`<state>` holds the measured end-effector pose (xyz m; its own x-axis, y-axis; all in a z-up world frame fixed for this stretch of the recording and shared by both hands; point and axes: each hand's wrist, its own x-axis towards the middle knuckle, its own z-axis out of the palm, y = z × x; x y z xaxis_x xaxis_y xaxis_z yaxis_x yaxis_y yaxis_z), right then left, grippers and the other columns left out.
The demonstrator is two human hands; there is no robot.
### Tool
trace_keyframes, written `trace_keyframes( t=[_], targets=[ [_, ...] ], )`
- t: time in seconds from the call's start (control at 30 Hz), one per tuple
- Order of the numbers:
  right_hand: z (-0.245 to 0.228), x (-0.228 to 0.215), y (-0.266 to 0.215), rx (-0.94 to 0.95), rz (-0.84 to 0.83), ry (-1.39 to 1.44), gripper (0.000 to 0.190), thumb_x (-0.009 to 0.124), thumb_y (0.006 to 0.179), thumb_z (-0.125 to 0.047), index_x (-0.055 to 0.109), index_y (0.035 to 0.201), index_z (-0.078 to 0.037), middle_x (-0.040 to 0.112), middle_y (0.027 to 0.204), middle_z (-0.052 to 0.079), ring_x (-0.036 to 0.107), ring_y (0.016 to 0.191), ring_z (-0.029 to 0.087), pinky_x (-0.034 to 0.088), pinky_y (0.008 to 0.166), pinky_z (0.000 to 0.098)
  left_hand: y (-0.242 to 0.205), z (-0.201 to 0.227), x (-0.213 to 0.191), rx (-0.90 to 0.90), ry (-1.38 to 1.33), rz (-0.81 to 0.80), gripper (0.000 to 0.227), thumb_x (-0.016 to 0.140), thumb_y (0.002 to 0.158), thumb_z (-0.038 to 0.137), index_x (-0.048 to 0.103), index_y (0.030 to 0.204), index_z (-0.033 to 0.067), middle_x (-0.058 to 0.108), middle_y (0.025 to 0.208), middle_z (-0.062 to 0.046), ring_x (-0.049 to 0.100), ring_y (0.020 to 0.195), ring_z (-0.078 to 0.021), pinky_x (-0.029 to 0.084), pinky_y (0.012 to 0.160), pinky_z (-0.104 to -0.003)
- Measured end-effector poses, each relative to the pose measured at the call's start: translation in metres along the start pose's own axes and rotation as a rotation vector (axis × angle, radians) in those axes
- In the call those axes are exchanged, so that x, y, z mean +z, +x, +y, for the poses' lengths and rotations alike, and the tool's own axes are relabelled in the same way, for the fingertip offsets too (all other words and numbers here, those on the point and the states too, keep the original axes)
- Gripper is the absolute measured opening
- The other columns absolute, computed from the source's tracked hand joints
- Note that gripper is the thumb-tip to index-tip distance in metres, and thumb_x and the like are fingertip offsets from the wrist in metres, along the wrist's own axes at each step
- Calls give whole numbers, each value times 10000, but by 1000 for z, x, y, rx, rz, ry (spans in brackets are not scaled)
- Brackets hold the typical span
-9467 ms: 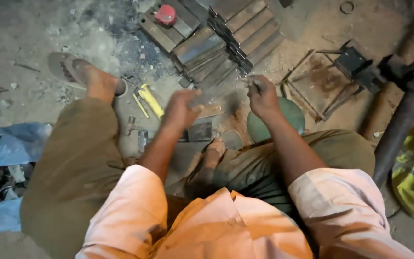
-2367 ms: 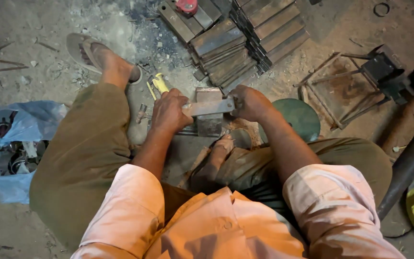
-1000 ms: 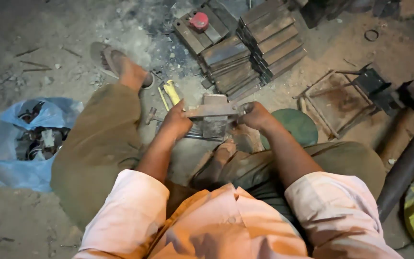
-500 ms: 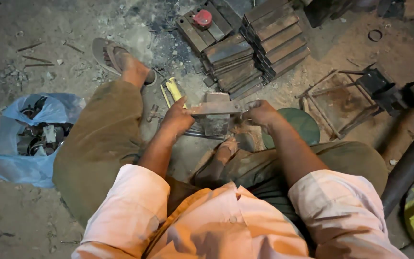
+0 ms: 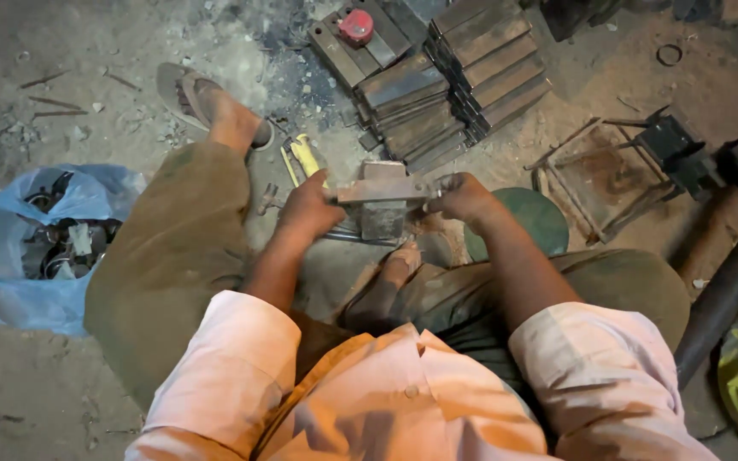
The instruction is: The person sits on the floor and uses a hand file to smooth the edges of small rectangular metal blocks. They pick up a block, file its edges, and place it into a stack of finished pieces, repeating the process with multiple blocks.
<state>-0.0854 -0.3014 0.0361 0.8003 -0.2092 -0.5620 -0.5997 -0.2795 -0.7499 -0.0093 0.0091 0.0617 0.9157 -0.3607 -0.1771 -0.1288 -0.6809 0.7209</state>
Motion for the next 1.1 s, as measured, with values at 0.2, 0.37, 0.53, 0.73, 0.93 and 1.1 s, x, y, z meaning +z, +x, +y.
trace_keyframes(
  t=[0.2, 0.37, 0.53, 0.73, 0.93, 1.1],
  targets=[
    [-3, 1, 2, -583, 151, -525, 636, 894, 627, -216, 681, 1200, -40, 671, 1099, 199, 688, 957, 359, 558, 832, 426, 6, 6, 1, 277, 253, 44, 485, 788, 700, 170, 720, 1175, 102, 703, 1121, -156, 629, 1093, -392, 495, 946, -484],
    [-14, 1, -2, -515, 153, -541, 557, 869, 696, -228, 678, 1195, -72, 709, 1100, 164, 692, 1013, 347, 560, 863, 425, 14, 11, -5, 263, 331, 2, 354, 781, 715, 167, 739, 1057, 88, 711, 1049, -158, 639, 1058, -390, 499, 916, -503],
    [-26, 0, -5, -501, 98, -525, 577, 879, 668, -213, 657, 1183, -79, 718, 1049, 150, 699, 974, 329, 559, 845, 416, 16, 20, -11, 281, 340, -16, 374, 806, 637, 163, 750, 997, 81, 718, 1014, -154, 657, 1020, -387, 511, 891, -496],
    [-33, -2, -9, -452, 68, -521, 535, 861, 691, -214, 667, 1177, -104, 730, 1002, 132, 723, 947, 312, 564, 833, 403, 17, 25, -15, 258, 348, -47, 365, 821, 643, 197, 754, 979, 70, 722, 1013, -150, 659, 1025, -383, 514, 902, -489],
    [-31, -2, -8, -533, 116, -581, 544, 888, 657, -225, 683, 1145, -98, 718, 1036, 134, 700, 994, 340, 553, 854, 405, 19, 22, -15, 249, 314, -40, 407, 815, 637, 196, 766, 1024, 80, 726, 1028, -147, 662, 1014, -386, 518, 891, -488],
    [-32, -2, -9, -593, 120, -623, 495, 870, 666, -213, 710, 1120, -101, 711, 1056, 148, 699, 999, 347, 555, 864, 401, 16, 25, -17, 255, 309, -29, 424, 821, 633, 183, 761, 1039, 73, 726, 1060, -139, 654, 1052, -380, 514, 918, -480]
  ],
)
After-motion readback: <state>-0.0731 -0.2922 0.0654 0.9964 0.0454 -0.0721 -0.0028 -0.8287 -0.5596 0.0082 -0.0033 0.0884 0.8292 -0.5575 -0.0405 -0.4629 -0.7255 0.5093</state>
